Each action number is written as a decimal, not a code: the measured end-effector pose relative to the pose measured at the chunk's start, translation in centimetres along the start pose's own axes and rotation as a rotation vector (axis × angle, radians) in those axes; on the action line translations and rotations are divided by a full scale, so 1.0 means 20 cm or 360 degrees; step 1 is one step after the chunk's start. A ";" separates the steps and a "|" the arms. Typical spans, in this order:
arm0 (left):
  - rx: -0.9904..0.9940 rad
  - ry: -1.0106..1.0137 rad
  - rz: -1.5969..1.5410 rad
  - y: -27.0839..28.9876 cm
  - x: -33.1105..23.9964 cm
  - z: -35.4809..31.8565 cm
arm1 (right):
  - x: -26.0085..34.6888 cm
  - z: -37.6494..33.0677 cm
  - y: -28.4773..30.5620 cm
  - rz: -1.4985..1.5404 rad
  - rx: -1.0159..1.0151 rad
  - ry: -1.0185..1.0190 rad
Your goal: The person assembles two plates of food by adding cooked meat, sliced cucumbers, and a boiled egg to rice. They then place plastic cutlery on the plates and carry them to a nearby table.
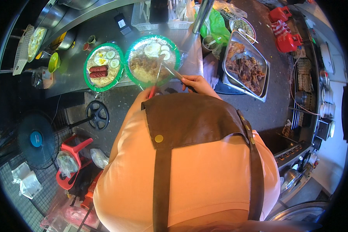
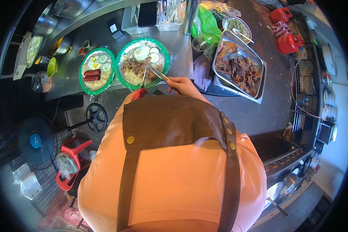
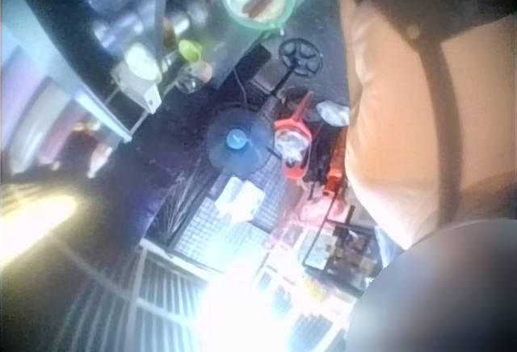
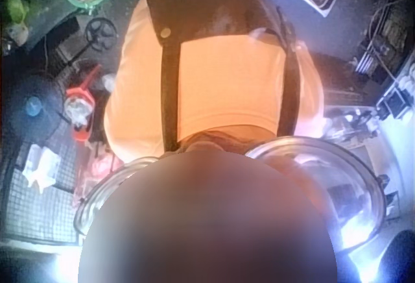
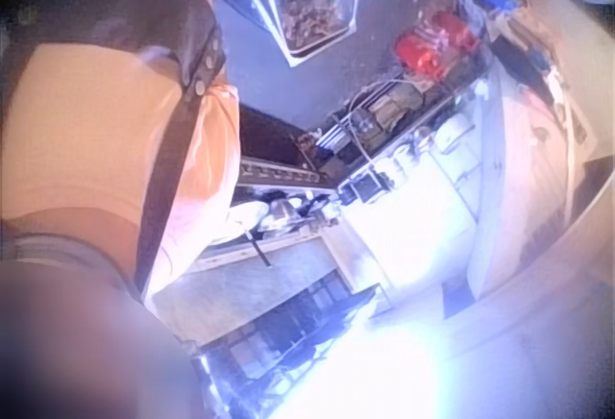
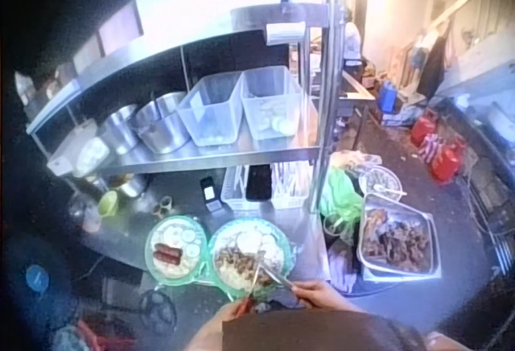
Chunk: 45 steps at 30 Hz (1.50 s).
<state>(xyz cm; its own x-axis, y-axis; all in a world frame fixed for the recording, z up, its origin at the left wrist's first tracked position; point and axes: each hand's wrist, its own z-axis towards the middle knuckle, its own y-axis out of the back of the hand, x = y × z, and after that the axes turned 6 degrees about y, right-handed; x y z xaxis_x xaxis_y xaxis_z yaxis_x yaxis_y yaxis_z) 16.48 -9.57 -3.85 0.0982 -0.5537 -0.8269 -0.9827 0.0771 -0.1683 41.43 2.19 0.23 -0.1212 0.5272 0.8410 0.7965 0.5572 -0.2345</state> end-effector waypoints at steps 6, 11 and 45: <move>-0.0093 -0.0030 0.0270 0.03 0.00 -0.02 | -0.02 -0.03 -0.02 0.0010 -0.0046 -0.0019; -0.0113 0.0105 0.0291 0.02 -0.05 -0.04 | -0.04 -0.01 -0.01 -0.0078 0.0020 -0.0039; -0.1232 -0.0433 0.2420 0.42 -0.09 -0.08 | -0.15 0.00 0.04 -0.0850 -0.0358 0.0359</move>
<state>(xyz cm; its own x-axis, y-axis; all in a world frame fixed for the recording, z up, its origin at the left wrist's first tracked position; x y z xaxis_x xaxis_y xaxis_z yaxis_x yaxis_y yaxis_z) 7.79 -9.32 -2.90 -0.9741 -0.2176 -0.0615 -0.0466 -0.0733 0.9962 42.48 1.00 -2.44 -0.4285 0.0508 0.9021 0.7688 0.5451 0.3345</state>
